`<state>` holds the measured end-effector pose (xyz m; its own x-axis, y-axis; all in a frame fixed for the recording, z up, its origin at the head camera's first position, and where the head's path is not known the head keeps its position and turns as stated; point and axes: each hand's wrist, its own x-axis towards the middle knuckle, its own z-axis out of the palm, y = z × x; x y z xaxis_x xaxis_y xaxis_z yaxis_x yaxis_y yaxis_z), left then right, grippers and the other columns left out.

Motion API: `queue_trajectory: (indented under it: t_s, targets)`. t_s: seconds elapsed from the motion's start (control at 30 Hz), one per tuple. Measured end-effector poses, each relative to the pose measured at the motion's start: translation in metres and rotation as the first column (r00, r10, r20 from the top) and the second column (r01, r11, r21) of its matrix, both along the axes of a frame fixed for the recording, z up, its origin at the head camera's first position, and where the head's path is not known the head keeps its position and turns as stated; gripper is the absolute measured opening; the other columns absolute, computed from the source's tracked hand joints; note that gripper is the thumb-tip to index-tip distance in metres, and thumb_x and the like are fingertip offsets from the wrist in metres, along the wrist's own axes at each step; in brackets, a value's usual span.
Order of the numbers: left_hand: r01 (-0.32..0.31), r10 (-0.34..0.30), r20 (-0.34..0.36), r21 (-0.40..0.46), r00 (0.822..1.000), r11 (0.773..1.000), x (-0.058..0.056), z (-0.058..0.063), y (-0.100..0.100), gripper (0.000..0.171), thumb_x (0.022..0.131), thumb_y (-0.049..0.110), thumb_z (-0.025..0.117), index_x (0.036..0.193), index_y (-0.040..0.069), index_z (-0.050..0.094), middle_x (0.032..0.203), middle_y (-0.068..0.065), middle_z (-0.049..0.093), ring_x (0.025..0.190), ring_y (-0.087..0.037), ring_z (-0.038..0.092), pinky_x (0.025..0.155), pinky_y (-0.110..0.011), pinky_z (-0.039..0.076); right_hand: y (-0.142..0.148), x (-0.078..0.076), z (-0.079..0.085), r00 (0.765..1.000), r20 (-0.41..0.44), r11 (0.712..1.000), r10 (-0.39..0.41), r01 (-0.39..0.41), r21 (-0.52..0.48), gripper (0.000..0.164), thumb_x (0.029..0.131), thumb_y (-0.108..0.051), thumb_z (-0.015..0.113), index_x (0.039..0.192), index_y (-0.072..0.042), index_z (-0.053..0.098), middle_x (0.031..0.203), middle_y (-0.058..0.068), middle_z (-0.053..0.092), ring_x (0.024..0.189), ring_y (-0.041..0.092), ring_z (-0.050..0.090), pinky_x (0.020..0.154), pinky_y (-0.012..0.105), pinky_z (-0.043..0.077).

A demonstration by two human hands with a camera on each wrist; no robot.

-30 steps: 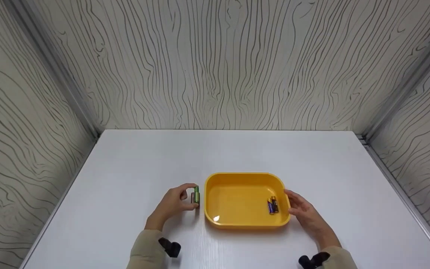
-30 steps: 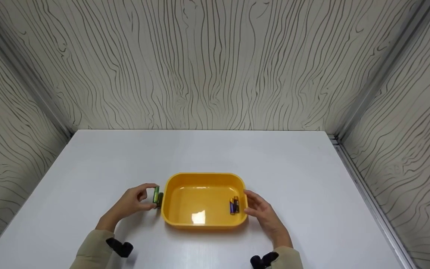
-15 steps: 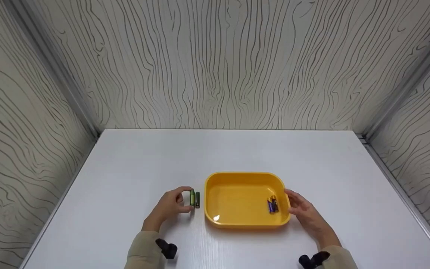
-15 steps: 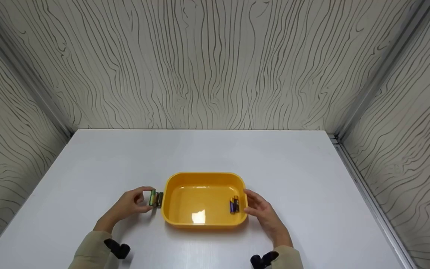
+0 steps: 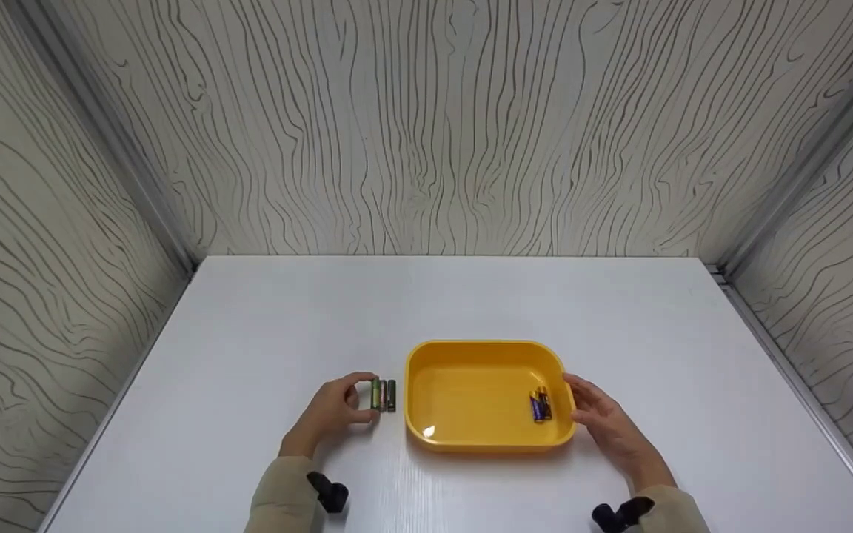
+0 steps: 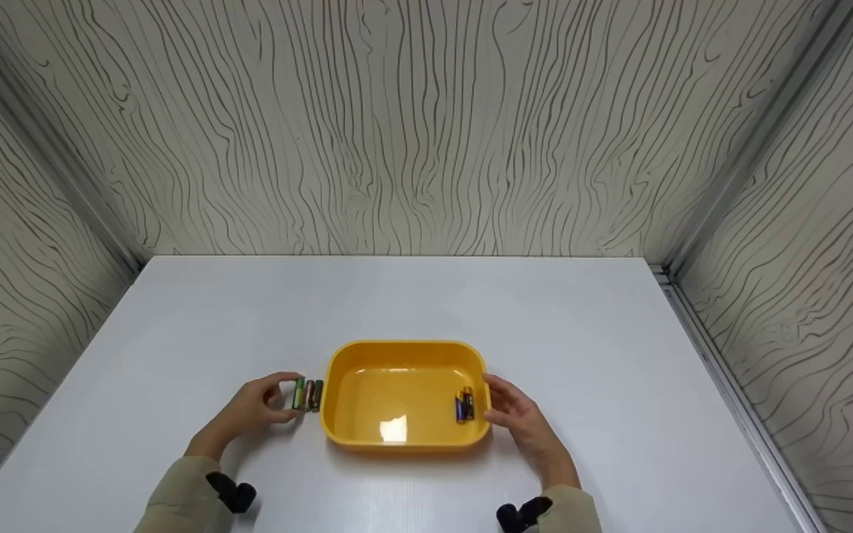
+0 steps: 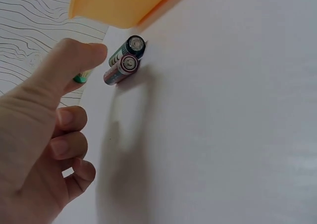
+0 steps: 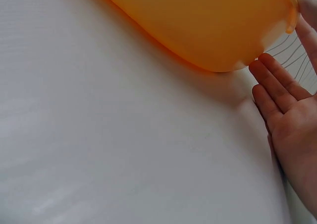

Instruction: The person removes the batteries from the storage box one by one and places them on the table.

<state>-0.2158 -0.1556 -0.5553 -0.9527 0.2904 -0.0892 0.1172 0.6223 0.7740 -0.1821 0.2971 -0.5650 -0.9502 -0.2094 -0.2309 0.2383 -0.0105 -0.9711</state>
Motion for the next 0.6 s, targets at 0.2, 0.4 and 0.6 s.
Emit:
queue_trajectory:
  t_s: [0.2, 0.4, 0.6]
  targets:
    - [-0.016, 0.016, 0.002, -0.015, 1.0, 1.0, -0.0005, -0.0058, -0.0004, 0.056, 0.075, 0.016, 0.08, 0.127, 0.013, 0.06, 0.068, 0.004, 0.041, 0.064, -0.011, 0.039, 0.06, -0.021, 0.033, -0.0008, -0.0003, 0.0003, 1.0, 0.004, 1.0, -0.012, 0.012, 0.011, 0.062, 0.093, -0.011, 0.061, 0.148, -0.013, 0.034, 0.132, -0.031, 0.048, 0.121, -0.017, 0.045, 0.12, 0.041, 0.014]
    - [-0.029, 0.03, 0.026, -0.035, 0.999, 0.999, -0.0007, -0.0069, 0.0004, 0.056, 0.077, 0.019, 0.079, 0.129, 0.015, 0.06, 0.069, 0.004, 0.043, 0.065, -0.012, 0.041, 0.061, -0.022, 0.034, -0.0004, -0.0006, -0.0003, 1.0, -0.012, 1.0, -0.006, 0.006, -0.011, 0.061, 0.093, -0.011, 0.061, 0.148, -0.011, 0.035, 0.132, -0.03, 0.05, 0.12, -0.017, 0.046, 0.123, 0.048, 0.008]
    - [-0.05, 0.051, 0.019, -0.072, 0.998, 0.996, -0.0024, -0.0075, 0.0009, 0.055, 0.077, 0.021, 0.079, 0.129, 0.018, 0.06, 0.069, 0.004, 0.044, 0.065, -0.012, 0.041, 0.061, -0.023, 0.034, -0.001, -0.0003, -0.0008, 1.0, -0.003, 1.0, -0.015, 0.015, -0.02, 0.061, 0.092, -0.01, 0.061, 0.147, -0.012, 0.036, 0.132, -0.028, 0.051, 0.121, -0.014, 0.048, 0.123, 0.048, 0.009]
